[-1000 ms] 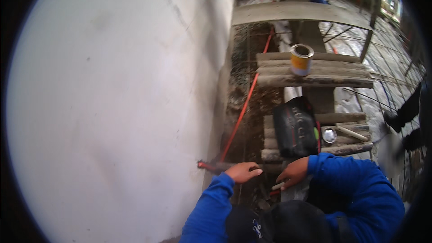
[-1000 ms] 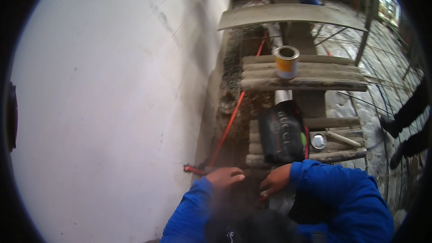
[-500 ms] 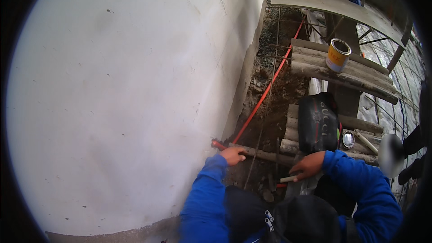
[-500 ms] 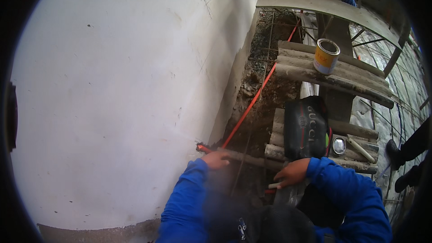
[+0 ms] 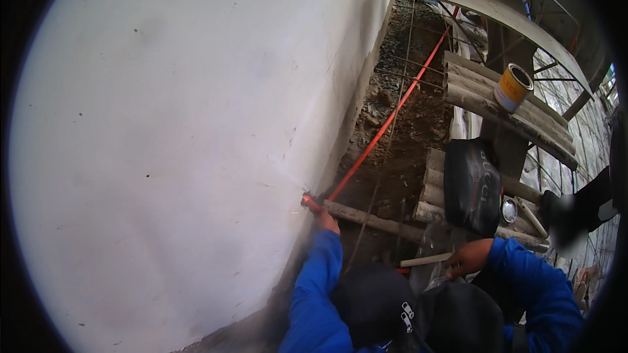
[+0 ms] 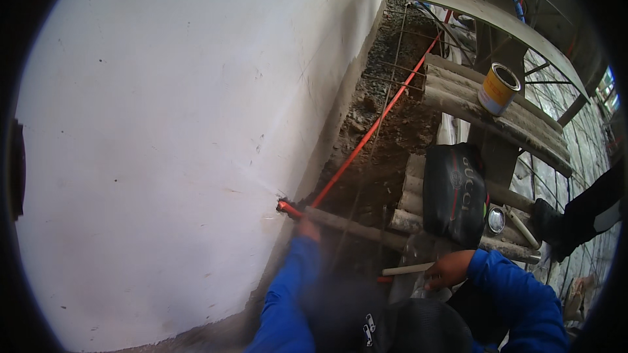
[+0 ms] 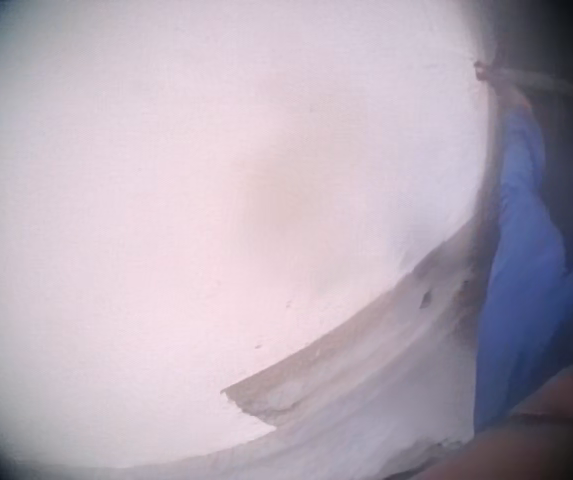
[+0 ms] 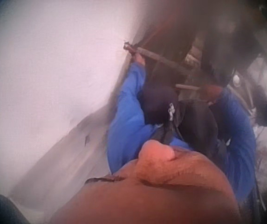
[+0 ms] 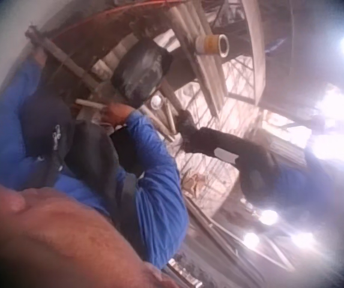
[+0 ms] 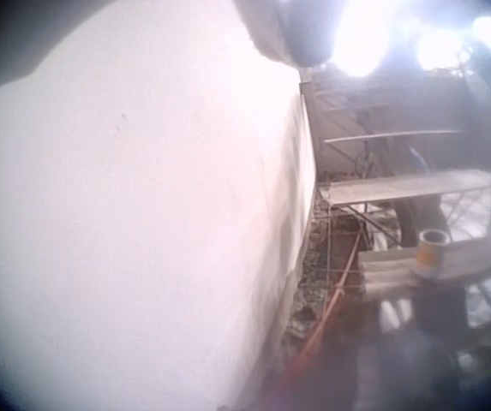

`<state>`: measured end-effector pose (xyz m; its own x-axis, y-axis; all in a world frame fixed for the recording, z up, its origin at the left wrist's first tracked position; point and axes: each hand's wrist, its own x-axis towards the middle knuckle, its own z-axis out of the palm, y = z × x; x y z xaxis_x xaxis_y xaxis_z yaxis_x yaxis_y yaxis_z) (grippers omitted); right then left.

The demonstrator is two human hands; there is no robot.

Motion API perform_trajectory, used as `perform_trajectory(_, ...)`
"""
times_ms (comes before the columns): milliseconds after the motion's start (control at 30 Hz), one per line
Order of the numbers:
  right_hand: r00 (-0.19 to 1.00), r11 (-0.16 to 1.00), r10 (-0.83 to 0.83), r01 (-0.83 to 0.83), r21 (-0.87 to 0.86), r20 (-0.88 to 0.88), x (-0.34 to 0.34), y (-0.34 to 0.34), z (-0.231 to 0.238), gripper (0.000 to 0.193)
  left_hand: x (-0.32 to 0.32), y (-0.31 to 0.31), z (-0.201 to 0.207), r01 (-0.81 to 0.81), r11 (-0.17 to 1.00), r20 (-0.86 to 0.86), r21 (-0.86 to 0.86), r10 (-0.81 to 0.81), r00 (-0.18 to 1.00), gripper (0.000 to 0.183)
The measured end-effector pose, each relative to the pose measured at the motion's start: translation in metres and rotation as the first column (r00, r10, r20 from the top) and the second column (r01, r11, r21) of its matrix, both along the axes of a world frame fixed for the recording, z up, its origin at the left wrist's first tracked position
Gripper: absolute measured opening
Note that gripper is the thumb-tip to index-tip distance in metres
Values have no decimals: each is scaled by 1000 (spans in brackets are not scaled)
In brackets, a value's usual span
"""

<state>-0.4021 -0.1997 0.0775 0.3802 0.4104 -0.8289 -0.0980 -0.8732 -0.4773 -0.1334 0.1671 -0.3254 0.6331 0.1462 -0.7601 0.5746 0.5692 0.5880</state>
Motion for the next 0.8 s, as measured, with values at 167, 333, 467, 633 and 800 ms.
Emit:
perform_trajectory(167, 999, 996, -3, 7, -87, 45, -10, -1, 22, 54, 14, -6, 36, 46, 986, 112, 162, -65, 992, 60)
perform_trajectory(333, 991, 987, -111, 118, -110, 73, -12, 2, 33, 55, 17, -8, 71, 183, 903, 205, 388, -279, 938, 63)
perform_trajectory(467, 987, 981, -135, 146, -129, 89, -15, 5, 30, 55, 15, -5, 81, 166, 887, 370, 431, -342, 864, 66)
perform_trajectory(633, 983, 970, -152, 169, -173, 107, -11, 5, 28, 57, 17, -1, 81, 230, 879, 340, 417, -386, 857, 70)
perform_trajectory(800, 976, 973, -173, 190, -133, 131, -7, 6, 31, 58, 18, 4, 82, 275, 942, 107, 191, -299, 948, 63)
